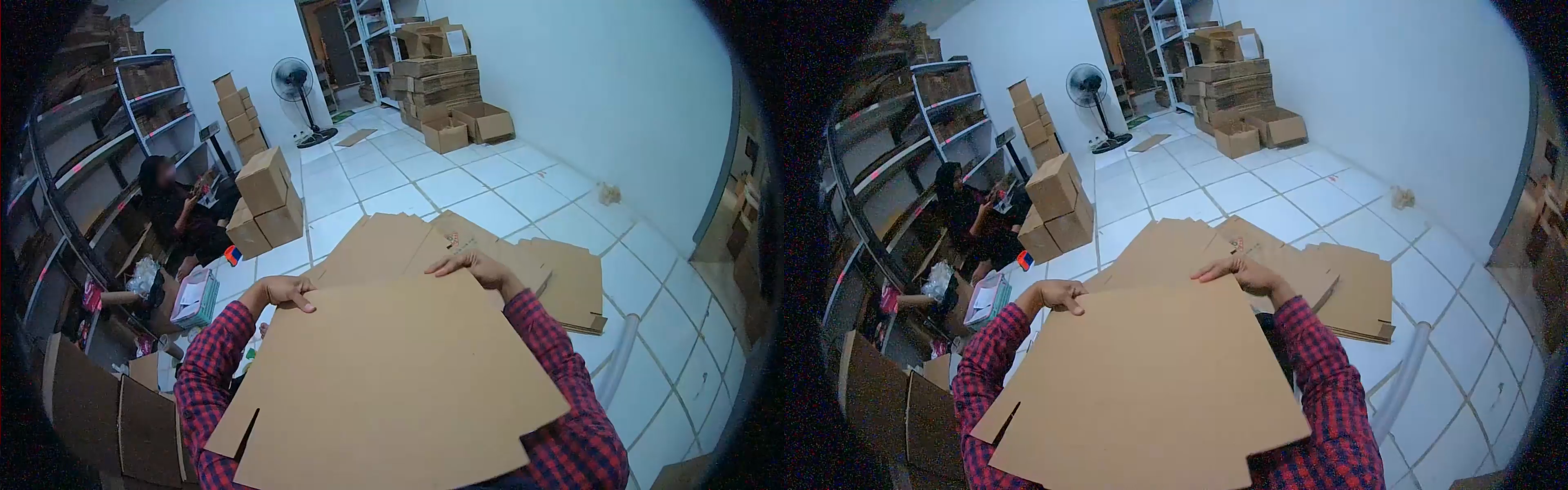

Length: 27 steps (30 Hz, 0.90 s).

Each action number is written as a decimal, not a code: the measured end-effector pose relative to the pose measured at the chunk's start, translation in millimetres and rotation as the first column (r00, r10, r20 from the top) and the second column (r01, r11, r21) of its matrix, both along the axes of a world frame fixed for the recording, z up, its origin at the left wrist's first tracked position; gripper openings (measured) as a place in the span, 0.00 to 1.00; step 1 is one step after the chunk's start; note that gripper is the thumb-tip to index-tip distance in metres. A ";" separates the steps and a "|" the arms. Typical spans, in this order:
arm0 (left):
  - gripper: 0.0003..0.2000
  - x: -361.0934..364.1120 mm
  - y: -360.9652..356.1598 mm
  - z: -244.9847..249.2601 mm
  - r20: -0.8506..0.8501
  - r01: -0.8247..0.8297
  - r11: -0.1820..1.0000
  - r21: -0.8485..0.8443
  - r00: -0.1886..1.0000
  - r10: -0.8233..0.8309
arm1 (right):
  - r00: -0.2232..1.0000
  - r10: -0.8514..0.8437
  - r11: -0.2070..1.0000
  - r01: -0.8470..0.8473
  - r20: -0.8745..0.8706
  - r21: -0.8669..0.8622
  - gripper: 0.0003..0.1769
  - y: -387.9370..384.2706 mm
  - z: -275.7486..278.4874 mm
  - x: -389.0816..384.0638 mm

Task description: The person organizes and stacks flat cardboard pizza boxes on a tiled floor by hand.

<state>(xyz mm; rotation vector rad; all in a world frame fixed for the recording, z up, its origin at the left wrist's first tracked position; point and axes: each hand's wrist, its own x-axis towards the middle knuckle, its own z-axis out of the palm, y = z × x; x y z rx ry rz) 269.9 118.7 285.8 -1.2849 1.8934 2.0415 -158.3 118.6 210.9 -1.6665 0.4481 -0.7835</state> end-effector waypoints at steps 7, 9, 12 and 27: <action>0.16 -3.2 -40.8 106.1 0.261 0.079 0.807 -0.586 0.961 0.096 | 0.977 0.204 0.978 -0.206 -0.063 -0.015 0.38 -54.4 104.8 -25.5; 0.20 -38.5 -17.8 170.9 0.285 0.095 0.671 -0.735 0.942 0.179 | 0.985 0.001 0.992 -0.022 -0.171 -0.122 0.36 -71.6 151.7 -34.5; 0.21 -45.6 -59.0 224.5 0.432 0.334 0.368 -0.867 0.874 0.222 | 0.837 -0.343 0.764 -0.016 -0.427 -0.645 0.31 -54.7 237.7 -33.7; 0.20 -165.1 46.9 -101.7 0.413 0.368 -0.623 -0.690 0.907 0.078 | 0.239 -0.971 -0.019 -0.112 -0.008 -0.994 0.15 138.4 -45.8 -87.9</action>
